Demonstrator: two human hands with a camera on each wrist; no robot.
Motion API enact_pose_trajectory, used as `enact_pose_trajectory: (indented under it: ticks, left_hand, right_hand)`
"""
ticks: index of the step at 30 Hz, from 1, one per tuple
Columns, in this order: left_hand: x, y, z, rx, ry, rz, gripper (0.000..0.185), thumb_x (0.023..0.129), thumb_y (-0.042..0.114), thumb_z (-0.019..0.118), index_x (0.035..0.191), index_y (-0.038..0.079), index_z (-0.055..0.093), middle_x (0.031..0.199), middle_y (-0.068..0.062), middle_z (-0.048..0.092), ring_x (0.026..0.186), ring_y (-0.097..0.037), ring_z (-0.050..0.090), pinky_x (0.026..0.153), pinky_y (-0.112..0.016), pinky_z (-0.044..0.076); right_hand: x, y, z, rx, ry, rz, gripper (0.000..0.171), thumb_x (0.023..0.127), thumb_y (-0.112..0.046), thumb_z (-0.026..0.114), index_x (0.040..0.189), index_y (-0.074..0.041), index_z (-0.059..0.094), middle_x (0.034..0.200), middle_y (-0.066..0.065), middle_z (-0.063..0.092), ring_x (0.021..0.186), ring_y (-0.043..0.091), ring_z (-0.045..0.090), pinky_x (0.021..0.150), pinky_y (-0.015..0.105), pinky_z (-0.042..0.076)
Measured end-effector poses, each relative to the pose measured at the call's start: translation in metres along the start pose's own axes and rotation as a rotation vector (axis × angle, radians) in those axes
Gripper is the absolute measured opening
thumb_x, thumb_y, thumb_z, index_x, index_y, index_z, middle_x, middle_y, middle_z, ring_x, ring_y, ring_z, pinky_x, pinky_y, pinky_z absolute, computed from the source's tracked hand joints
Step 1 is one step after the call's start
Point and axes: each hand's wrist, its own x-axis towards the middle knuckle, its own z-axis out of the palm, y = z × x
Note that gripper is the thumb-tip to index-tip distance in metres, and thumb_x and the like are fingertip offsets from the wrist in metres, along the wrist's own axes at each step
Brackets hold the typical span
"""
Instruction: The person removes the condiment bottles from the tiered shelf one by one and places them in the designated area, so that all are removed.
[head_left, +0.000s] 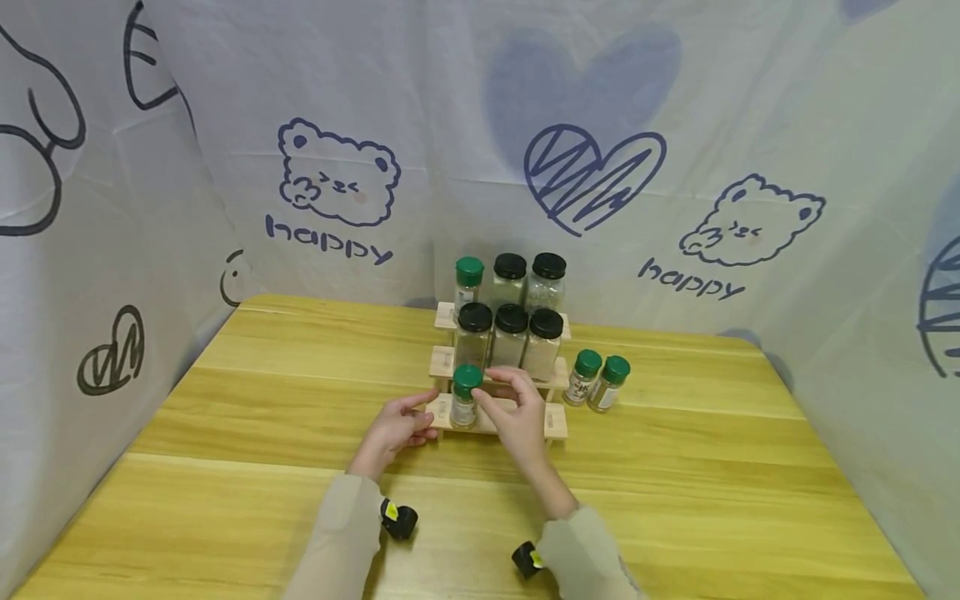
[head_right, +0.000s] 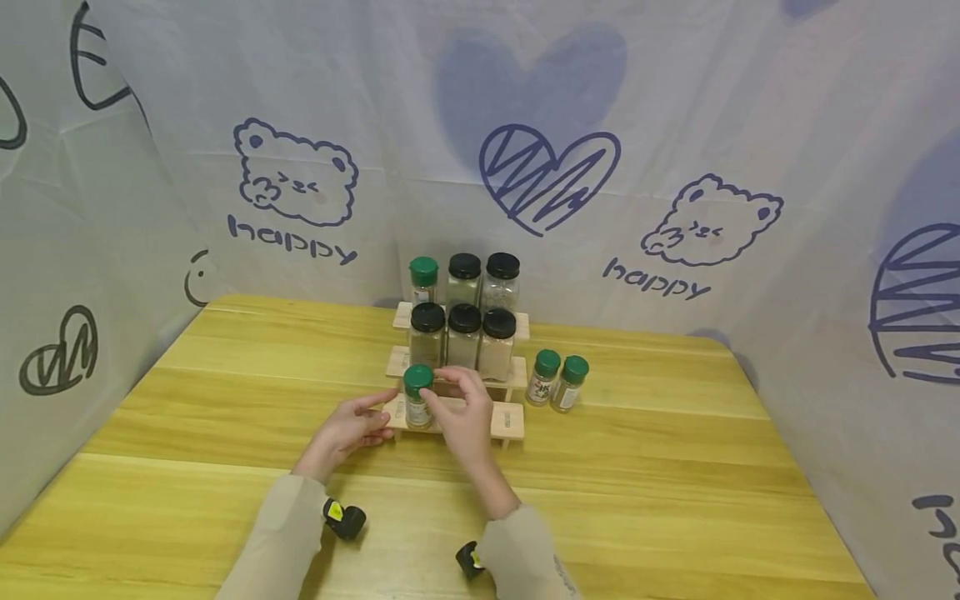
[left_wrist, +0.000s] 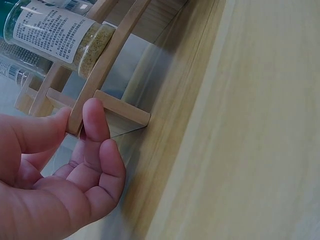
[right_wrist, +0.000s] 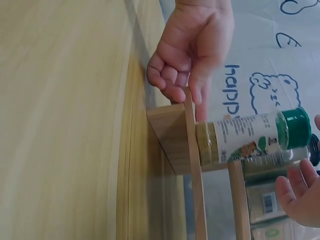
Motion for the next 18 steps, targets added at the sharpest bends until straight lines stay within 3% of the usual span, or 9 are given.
enact_pose_trajectory:
  ticks: [9,18]
  left_hand:
    - [-0.002,0.0003,-0.0002,0.006,0.006,-0.002,0.041,0.089,0.0,0.05,0.13,0.004,0.046,0.081,-0.008,0.058,0.062,-0.013,0.059,0.06,-0.026,0.046]
    - [-0.0017,0.0009,0.0004,0.002,0.007,-0.007,0.041,0.089,0.001,0.051,0.13,0.004,0.046,0.081,-0.008,0.058,0.062,-0.013,0.059,0.061,-0.027,0.046]
  right_hand:
    - [0.0004,-0.0019,0.0087,-0.027,-0.056,0.077,0.026,0.074,0.007,0.068,0.097,0.015,0.059,0.103,0.028,0.052,0.092,0.039,0.049,0.074,0.057,0.041]
    - [0.0007,-0.0011,0.0111,-0.047,-0.061,0.079,0.024,0.073,0.006,0.068,0.095,0.014,0.059,0.106,0.03,0.052,0.094,0.038,0.05,0.075,0.055,0.042]
